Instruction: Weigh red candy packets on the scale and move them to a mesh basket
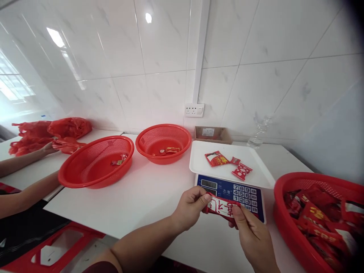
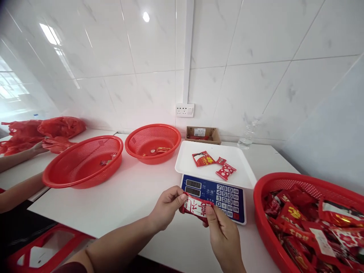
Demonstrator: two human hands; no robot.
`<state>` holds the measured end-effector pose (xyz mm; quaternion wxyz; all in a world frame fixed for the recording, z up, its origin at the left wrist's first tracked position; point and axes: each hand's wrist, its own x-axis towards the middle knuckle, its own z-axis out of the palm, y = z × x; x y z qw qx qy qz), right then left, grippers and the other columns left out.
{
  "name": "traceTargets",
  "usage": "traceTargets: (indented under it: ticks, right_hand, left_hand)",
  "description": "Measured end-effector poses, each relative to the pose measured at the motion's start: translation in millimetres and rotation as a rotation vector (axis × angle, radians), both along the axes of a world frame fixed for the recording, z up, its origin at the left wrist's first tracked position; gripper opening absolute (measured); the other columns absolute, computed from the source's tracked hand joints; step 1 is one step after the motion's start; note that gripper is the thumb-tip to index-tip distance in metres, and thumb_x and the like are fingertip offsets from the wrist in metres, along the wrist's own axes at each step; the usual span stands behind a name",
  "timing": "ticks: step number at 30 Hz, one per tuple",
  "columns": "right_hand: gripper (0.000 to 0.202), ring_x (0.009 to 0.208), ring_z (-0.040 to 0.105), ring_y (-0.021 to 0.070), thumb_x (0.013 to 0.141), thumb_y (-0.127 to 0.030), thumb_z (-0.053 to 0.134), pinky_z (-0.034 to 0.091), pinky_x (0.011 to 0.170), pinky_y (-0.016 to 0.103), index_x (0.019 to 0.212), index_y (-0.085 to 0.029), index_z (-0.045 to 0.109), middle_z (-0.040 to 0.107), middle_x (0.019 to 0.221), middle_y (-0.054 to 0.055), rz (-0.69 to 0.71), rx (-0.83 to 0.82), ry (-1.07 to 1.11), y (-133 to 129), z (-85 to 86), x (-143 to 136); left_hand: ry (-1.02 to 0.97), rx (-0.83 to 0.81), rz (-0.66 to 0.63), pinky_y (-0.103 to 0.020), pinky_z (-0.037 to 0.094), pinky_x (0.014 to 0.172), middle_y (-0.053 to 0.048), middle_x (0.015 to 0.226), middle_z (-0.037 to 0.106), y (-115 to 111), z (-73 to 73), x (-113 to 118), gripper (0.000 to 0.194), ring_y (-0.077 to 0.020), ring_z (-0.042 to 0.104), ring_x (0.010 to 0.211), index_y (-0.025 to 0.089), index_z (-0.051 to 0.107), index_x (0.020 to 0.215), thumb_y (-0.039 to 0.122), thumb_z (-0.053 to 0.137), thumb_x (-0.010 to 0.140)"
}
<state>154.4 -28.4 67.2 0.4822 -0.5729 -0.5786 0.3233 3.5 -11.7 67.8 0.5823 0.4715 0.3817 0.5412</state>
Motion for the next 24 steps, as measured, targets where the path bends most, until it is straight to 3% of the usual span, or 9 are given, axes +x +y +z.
traceTargets:
  ticks: [4, 7, 12, 14, 16, 18, 22, 24]
  right_hand:
    - [0.046, 0.049, 0.048, 0.0148, 0.076, -0.063, 0.043, 0.040, 0.048, 0.025, 0.064, -0.022, 0.061, 0.054, 0.049, 0.000, -0.036, 0.001, 0.026, -2, 1.6, 2]
    - [0.044, 0.049, 0.049, 0.0146, 0.079, -0.060, 0.041, 0.039, 0.048, 0.024, 0.064, -0.023, 0.060, 0.055, 0.050, -0.001, -0.028, 0.001, -0.022, 0, 2.0, 5]
    - [0.041, 0.049, 0.052, 0.0148, 0.080, -0.057, 0.041, 0.040, 0.047, 0.025, 0.056, -0.025, 0.052, 0.058, 0.052, 0.000, -0.061, 0.111, -0.268, 9, -0.4, 13]
    - [0.039, 0.052, 0.054, 0.0158, 0.079, -0.056, 0.043, 0.041, 0.051, 0.027, 0.058, -0.025, 0.053, 0.060, 0.056, 0.000, -0.092, 0.199, -0.332, 11, -5.1, 11]
    - [0.036, 0.056, 0.056, 0.0171, 0.080, -0.055, 0.044, 0.042, 0.054, 0.028, 0.062, -0.025, 0.055, 0.062, 0.060, 0.001, -0.070, 0.280, -0.353, 12, -12.5, 6]
    - [0.032, 0.062, 0.058, 0.0182, 0.082, -0.050, 0.043, 0.044, 0.059, 0.030, 0.068, -0.025, 0.058, 0.064, 0.065, 0.003, -0.027, 0.357, -0.356, 12, -20.6, -1]
    - [0.020, 0.076, 0.061, 0.0196, 0.084, -0.036, 0.047, 0.047, 0.069, 0.032, 0.080, -0.024, 0.063, 0.067, 0.078, 0.005, 0.086, 0.483, -0.314, 6, -29.4, -13]
    - [0.015, 0.080, 0.061, 0.0194, 0.082, -0.032, 0.050, 0.047, 0.073, 0.032, 0.084, -0.025, 0.063, 0.067, 0.083, 0.005, 0.149, 0.451, -0.247, 3, -29.9, -13]
  left_hand:
    - [-0.064, -0.028, -0.005, -0.022, 0.033, 0.051, 0.003, 0.053, 0.048, 0, 1.0, 7, 0.042, -0.0083, 0.042, 0.049, 0.016, 0.044, 0.064, 0.053, 0.063, 0.071]
    - [-0.007, -0.031, -0.047, -0.022, 0.033, 0.052, 0.003, 0.054, 0.048, 4, 0.9, 8, 0.041, -0.0084, 0.042, 0.050, 0.016, 0.044, 0.066, 0.053, 0.061, 0.073]
    - [0.262, 0.126, 0.199, -0.023, 0.039, 0.064, 0.000, 0.079, 0.051, 1, 1.9, 5, 0.030, -0.0125, 0.049, 0.072, 0.018, 0.048, 0.083, 0.044, 0.061, 0.077]
    - [0.310, 0.164, 0.088, -0.026, 0.042, 0.070, -0.005, 0.092, 0.054, -4, 1.6, 6, 0.031, -0.0155, 0.052, 0.083, 0.018, 0.050, 0.099, 0.042, 0.058, 0.081]
    - [0.246, 0.141, -0.137, -0.030, 0.044, 0.075, -0.009, 0.103, 0.054, -8, 0.3, 9, 0.042, -0.0181, 0.054, 0.090, 0.019, 0.046, 0.115, 0.043, 0.056, 0.082]
    - [0.167, 0.089, -0.254, -0.034, 0.044, 0.079, -0.010, 0.107, 0.055, -10, -1.0, 13, 0.050, -0.0197, 0.055, 0.092, 0.019, 0.043, 0.121, 0.046, 0.056, 0.082]
    - [0.040, -0.037, -0.142, -0.032, 0.042, 0.083, -0.007, 0.098, 0.060, -6, -0.4, 17, 0.045, -0.0181, 0.056, 0.091, 0.016, 0.052, 0.108, 0.047, 0.063, 0.076]
    - [-0.040, -0.118, -0.079, -0.030, 0.045, 0.076, -0.005, 0.090, 0.061, -1, 1.2, 16, 0.043, -0.0164, 0.058, 0.083, 0.015, 0.055, 0.097, 0.049, 0.064, 0.073]
